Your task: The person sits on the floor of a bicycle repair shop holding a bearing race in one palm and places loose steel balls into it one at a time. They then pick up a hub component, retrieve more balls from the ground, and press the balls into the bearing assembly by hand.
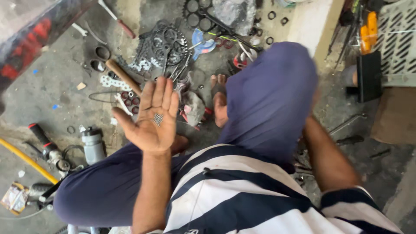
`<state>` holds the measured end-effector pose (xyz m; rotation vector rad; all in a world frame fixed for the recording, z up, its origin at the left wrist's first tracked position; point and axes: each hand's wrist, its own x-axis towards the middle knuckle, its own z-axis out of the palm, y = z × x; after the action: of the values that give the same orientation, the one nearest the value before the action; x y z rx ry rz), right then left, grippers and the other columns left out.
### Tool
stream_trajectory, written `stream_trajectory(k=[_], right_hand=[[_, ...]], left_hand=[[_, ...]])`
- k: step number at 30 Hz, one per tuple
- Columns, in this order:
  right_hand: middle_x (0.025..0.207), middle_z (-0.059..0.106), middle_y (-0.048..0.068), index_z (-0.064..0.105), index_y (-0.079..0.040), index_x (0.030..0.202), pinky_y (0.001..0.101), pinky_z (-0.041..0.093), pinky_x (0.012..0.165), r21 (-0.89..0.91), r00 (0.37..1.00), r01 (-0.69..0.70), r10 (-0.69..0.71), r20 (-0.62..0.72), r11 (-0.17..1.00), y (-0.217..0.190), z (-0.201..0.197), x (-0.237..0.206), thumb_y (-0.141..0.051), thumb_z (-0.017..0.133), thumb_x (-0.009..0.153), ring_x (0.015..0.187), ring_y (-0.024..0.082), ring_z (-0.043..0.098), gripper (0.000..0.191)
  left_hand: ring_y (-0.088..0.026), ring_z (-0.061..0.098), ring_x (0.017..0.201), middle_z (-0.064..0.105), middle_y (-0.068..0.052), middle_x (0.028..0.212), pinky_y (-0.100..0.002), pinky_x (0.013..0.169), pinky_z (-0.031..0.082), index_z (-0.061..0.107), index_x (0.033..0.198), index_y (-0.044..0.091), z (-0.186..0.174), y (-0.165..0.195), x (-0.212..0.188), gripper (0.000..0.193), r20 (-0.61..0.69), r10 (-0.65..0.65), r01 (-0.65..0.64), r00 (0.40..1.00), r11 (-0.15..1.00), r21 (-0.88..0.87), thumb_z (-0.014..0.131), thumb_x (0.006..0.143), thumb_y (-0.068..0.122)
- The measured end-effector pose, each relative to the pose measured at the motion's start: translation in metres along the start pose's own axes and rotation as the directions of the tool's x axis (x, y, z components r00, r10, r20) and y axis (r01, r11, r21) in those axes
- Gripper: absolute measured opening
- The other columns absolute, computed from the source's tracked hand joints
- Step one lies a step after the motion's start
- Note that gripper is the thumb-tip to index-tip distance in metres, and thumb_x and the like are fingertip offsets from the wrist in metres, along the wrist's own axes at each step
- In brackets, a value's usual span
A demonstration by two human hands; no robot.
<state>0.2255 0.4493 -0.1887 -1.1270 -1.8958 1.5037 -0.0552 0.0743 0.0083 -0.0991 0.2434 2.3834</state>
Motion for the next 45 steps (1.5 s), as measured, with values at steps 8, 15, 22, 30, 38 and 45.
stream_trajectory(k=[8, 15, 22, 30, 38, 45], right_hand=[[0.116, 0.073, 0.016, 0.065, -0.001, 0.129, 0.0391, 0.056, 0.092, -0.372, 0.954, 0.251, -0.163, 0.252, 0.894, -0.009, 0.083, 0.003, -0.018, 0.064, 0.095, 0.107, 0.028, 0.070, 0.038], [0.116, 0.070, 0.020, 0.066, -0.004, 0.127, 0.0473, 0.054, 0.093, -0.582, 0.935, 0.336, -0.338, 0.110, 0.741, -0.022, 0.105, 0.088, -0.018, 0.069, 0.099, 0.107, 0.039, 0.067, 0.032], [0.107, 0.066, 0.021, 0.063, -0.008, 0.114, 0.0519, 0.051, 0.085, -0.821, 0.984, -0.175, 0.059, -0.170, 0.544, -0.032, 0.087, 0.231, -0.031, 0.079, 0.085, 0.101, 0.042, 0.064, 0.041], [0.109, 0.065, 0.025, 0.066, -0.004, 0.110, 0.0498, 0.055, 0.085, -0.901, 0.979, -0.181, 0.162, -0.126, 0.394, -0.037, 0.113, 0.264, -0.033, 0.085, 0.072, 0.098, 0.042, 0.067, 0.051], [0.105, 0.071, 0.022, 0.068, -0.006, 0.107, 0.0523, 0.054, 0.083, -0.860, 0.994, -0.106, 0.022, -0.109, 0.499, -0.075, 0.132, 0.224, -0.026, 0.081, 0.070, 0.096, 0.043, 0.067, 0.043], [0.111, 0.069, 0.009, 0.052, -0.002, 0.132, 0.0342, 0.058, 0.088, -0.292, 0.953, 0.285, -0.237, 0.188, 0.913, -0.164, 0.071, 0.188, -0.010, 0.091, 0.083, 0.099, 0.021, 0.070, 0.063]], left_hand=[[-0.038, 0.025, 0.160, 0.036, -0.026, 0.164, -0.053, 0.139, 0.015, 0.046, 0.150, -0.006, 0.020, 0.033, 0.009, 0.098, 0.061, -0.017, 0.021, 0.998, 0.998, -0.066, 0.038, 0.103, 0.079], [-0.040, 0.023, 0.163, 0.035, -0.025, 0.163, -0.052, 0.137, 0.014, 0.043, 0.153, -0.007, 0.005, 0.026, 0.038, 0.101, -0.005, 0.013, -0.013, 1.000, 0.998, -0.056, 0.039, 0.102, 0.080], [-0.041, 0.023, 0.163, 0.035, -0.027, 0.163, -0.054, 0.137, 0.015, 0.045, 0.152, -0.007, -0.015, 0.001, 0.076, 0.101, -0.017, -0.008, 0.007, 1.000, 0.997, -0.074, 0.038, 0.101, 0.080], [-0.042, 0.030, 0.159, 0.038, -0.029, 0.161, -0.055, 0.135, 0.020, 0.045, 0.154, -0.008, -0.010, -0.003, 0.106, 0.103, -0.078, -0.006, 0.008, 0.997, 1.000, 0.019, 0.036, 0.101, 0.080], [-0.041, 0.032, 0.156, 0.039, -0.028, 0.161, -0.051, 0.133, 0.023, 0.047, 0.155, -0.005, 0.046, 0.042, 0.090, 0.100, 0.009, 0.024, -0.025, 1.000, 0.995, 0.100, 0.034, 0.101, 0.078], [-0.038, 0.027, 0.157, 0.029, -0.027, 0.165, -0.047, 0.132, 0.023, 0.038, 0.160, -0.005, 0.072, 0.068, 0.045, 0.101, 0.124, 0.057, -0.056, 0.991, 0.998, -0.011, 0.033, 0.101, 0.077]])
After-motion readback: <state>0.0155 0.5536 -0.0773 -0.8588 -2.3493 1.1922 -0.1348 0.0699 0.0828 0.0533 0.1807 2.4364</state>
